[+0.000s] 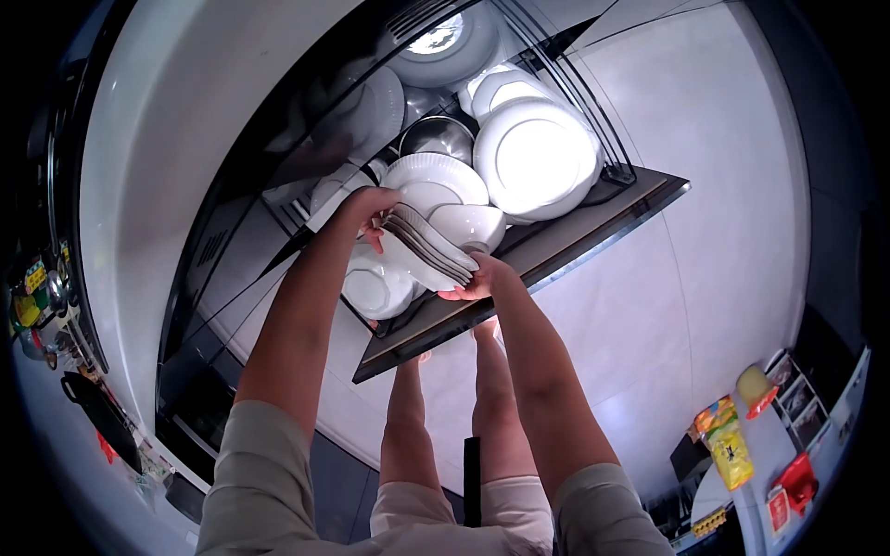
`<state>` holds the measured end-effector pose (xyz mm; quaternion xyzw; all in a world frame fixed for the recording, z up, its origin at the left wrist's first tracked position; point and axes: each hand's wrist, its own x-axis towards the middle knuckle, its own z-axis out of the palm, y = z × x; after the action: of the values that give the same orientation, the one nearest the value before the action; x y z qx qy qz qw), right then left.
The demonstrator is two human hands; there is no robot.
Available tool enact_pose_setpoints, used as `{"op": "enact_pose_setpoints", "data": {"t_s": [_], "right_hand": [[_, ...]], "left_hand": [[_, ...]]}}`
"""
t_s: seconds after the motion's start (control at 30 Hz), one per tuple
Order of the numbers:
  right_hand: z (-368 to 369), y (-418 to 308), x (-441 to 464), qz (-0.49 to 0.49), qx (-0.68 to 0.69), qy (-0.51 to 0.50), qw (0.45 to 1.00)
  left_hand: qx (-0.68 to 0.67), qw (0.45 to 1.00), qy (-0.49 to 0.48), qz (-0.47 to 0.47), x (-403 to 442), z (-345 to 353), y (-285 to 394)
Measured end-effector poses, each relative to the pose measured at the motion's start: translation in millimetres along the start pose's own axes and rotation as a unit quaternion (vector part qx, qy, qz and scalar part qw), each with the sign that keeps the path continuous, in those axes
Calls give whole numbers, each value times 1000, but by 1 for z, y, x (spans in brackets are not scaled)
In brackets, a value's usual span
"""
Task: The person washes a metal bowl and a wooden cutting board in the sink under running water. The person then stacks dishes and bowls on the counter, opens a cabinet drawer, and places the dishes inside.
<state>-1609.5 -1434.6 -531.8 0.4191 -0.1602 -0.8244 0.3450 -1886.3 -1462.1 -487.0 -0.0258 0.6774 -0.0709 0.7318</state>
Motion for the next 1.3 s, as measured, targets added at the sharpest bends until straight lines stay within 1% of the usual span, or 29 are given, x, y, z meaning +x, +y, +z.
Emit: {"op": "enact_pose_setpoints", "data": {"t_s": [0.03, 0.07, 0.1, 0.13, 0.17, 0.2, 0.23, 0.27, 0.3, 0.33, 0.37, 0.47, 0.5, 0.57, 0.6, 0.7, 0.8, 0.9, 0.93, 0.97, 1.0, 1.03, 1.07, 1.1, 1.13, 1.17, 1.2, 1.23, 1.3], "right_hand": [[0, 0, -2, 14, 28, -5, 999], [1, -2, -2, 9, 21, 27, 999], [1, -3, -2, 3, 16, 59, 998], [1, -3, -1, -3, 12, 92, 996], [1, -3, -1, -38, -2, 108, 993], [3, -2, -6, -58, 13, 107, 992], [8, -2, -15, -77, 28, 105, 991], [9, -3, -22, -95, 43, 102, 989], [-7, -10, -13, -81, 36, 79, 993], [3, -8, -30, -101, 37, 88, 990], [4, -9, -34, -118, 35, 93, 988], [2, -17, -41, -152, 19, 132, 979], [3, -18, -42, -167, 11, 150, 974], [14, -15, -50, -206, -19, 198, 958], [17, -15, -52, -205, -21, 220, 954], [38, -16, -61, -208, -28, 296, 932], [26, -21, -47, -216, -42, 328, 919], [26, -21, -47, -210, -64, 326, 920], [29, -22, -48, -207, -72, 329, 919], [27, -22, -48, -211, -75, 325, 919], [26, -22, -46, -213, -76, 335, 915], [24, -22, -44, -216, -76, 346, 910], [23, -22, -43, -218, -77, 356, 905], [22, -20, -43, -220, -78, 337, 912], [25, -19, -43, -222, -71, 346, 909], [28, -19, -44, -226, -64, 355, 905], [32, -18, -45, -229, -57, 364, 901], [34, -12, -45, -251, -64, 367, 893], [41, -13, -47, -253, -87, 434, 860]], "left_hand": [[-5, 1000, 5, 4, -3, 3, 2], [-10, 1000, 10, 9, -7, 4, 4], [31, 999, -17, -15, 0, 1, 9], [17, 1000, -8, -5, 7, 0, 10], [3, 1000, 1, 5, 13, -1, 9], [-11, 1000, 10, 14, 17, -1, 6], [6, 999, 39, -6, 12, 4, 13], [7, 999, 37, 8, 6, 7, 16], [7, 999, 34, 20, 5, 8, 15], [7, 999, 31, 32, 6, 8, 15], [47, 998, 25, 26, 9, 11, 20], [-13, 988, -2, 151, 34, 14, 7], [65, 996, 39, 55, -3, 29, 30], [48, 995, 0, 88, 10, 32, 30], [40, 994, -20, 102, 11, 34, 29], [52, 994, 14, 93, 17, 41, 31], [-15, 990, 78, 120, 18, 48, 15], [-70, 954, 162, 241, -5, 48, -25], [-82, 918, 260, 288, 0, 47, -49], [-92, 870, 354, 331, 16, 49, -82], [-128, 745, 489, 435, 26, 52, -118], [-165, 725, 557, 370, 10, 57, -143], [-155, 698, 636, 292, 34, 56, -188], [-278, 707, 616, 208, 38, 62, -215], [-295, 703, 630, 148, 90, 61, -267], [-350, 730, 577, 113, 123, 64, -298], [-402, 751, 518, 76, 139, 70, -316], [-439, 784, 430, 83, 123, 76, -314], [-500, 826, 241, 98, 83, 89, -297]]}}
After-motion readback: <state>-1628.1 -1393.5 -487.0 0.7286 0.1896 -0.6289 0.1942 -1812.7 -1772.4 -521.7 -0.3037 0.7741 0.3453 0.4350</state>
